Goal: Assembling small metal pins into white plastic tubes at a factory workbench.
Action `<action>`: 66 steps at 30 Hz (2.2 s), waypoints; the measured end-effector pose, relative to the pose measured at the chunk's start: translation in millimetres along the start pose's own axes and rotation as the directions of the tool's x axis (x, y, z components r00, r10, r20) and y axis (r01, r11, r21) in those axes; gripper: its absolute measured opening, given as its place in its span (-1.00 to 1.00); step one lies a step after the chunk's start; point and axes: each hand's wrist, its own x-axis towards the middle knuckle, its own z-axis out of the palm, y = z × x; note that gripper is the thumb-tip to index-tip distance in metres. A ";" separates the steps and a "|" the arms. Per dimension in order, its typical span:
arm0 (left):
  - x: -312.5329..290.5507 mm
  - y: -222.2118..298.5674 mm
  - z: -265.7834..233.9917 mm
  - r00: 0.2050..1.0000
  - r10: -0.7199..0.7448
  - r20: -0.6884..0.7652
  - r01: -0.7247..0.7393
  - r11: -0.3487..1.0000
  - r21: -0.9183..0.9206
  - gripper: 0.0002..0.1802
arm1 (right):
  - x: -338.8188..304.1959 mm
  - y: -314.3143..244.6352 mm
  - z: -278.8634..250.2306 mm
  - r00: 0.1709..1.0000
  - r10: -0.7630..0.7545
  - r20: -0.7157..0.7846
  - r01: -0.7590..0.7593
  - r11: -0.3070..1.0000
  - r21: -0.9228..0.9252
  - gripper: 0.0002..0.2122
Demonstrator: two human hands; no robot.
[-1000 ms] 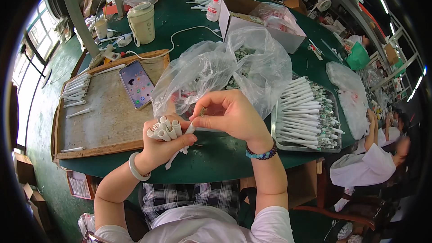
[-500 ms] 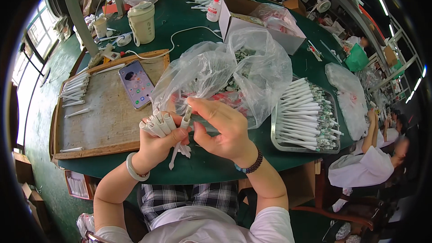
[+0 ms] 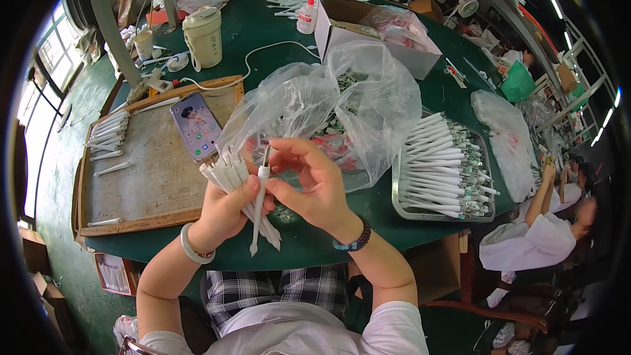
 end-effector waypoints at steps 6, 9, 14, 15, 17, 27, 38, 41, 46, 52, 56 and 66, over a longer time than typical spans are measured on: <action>2.6 -0.3 -1.1 0.988 0.152 0.019 -0.152 0.955 0.255 -0.83 | -0.1 -10.9 4.8 0.991 0.063 -0.116 -0.062 0.998 0.011 -0.65; -0.7 6.3 4.6 0.994 0.101 -0.029 -0.081 0.907 0.413 -0.82 | 0.2 -12.6 -1.8 0.985 0.121 -0.120 -0.117 0.992 0.041 -0.77; -0.6 2.6 1.3 0.983 0.185 0.020 -0.170 0.851 0.497 -0.80 | 0.4 -24.3 -4.6 0.954 0.279 -0.105 -0.273 0.959 0.069 -0.88; -0.2 2.7 1.6 0.969 0.239 0.058 -0.232 0.811 0.538 -0.79 | -0.6 -24.4 -7.2 0.959 0.270 -0.085 -0.265 0.962 0.065 -0.90; -2.8 5.5 -1.4 0.963 0.248 0.107 -0.259 0.739 0.622 -0.79 | -1.5 -26.5 -12.2 0.963 0.260 -0.066 -0.256 0.965 0.064 -0.90; -2.1 3.6 9.3 0.954 0.285 0.088 -0.268 0.687 0.675 -0.54 | -11.8 -28.0 -3.4 0.948 0.315 -0.040 -0.314 0.949 0.035 -0.96; 0.2 14.2 4.6 0.949 0.129 0.287 -0.282 0.756 0.591 -0.35 | -13.6 -17.4 1.7 0.923 0.385 0.017 -0.367 0.864 0.346 -0.96; -0.4 14.6 5.9 0.956 0.123 0.265 -0.254 0.797 0.547 -0.36 | -13.3 -16.0 0.3 0.929 0.367 0.042 -0.357 0.862 0.361 -0.93; -2.0 11.9 -0.8 0.955 0.152 0.254 -0.282 0.726 0.627 -0.39 | -9.6 -19.5 -10.4 0.951 0.306 -0.030 -0.282 0.906 0.315 -0.86; -0.2 8.3 3.1 0.910 0.296 0.290 -0.415 0.650 0.637 -0.39 | -13.0 -18.1 0.0 0.979 0.177 -0.099 -0.163 0.978 0.129 -0.86; -3.0 10.4 5.9 0.925 0.272 0.265 -0.379 0.617 0.690 -0.39 | -12.7 -18.5 -0.1 0.974 0.194 -0.115 -0.173 0.970 0.170 -0.91; -1.7 4.7 19.7 0.940 0.275 0.204 -0.330 0.569 0.753 -0.48 | -15.8 -26.2 -8.9 0.992 0.059 -0.109 -0.083 0.968 -0.237 -0.92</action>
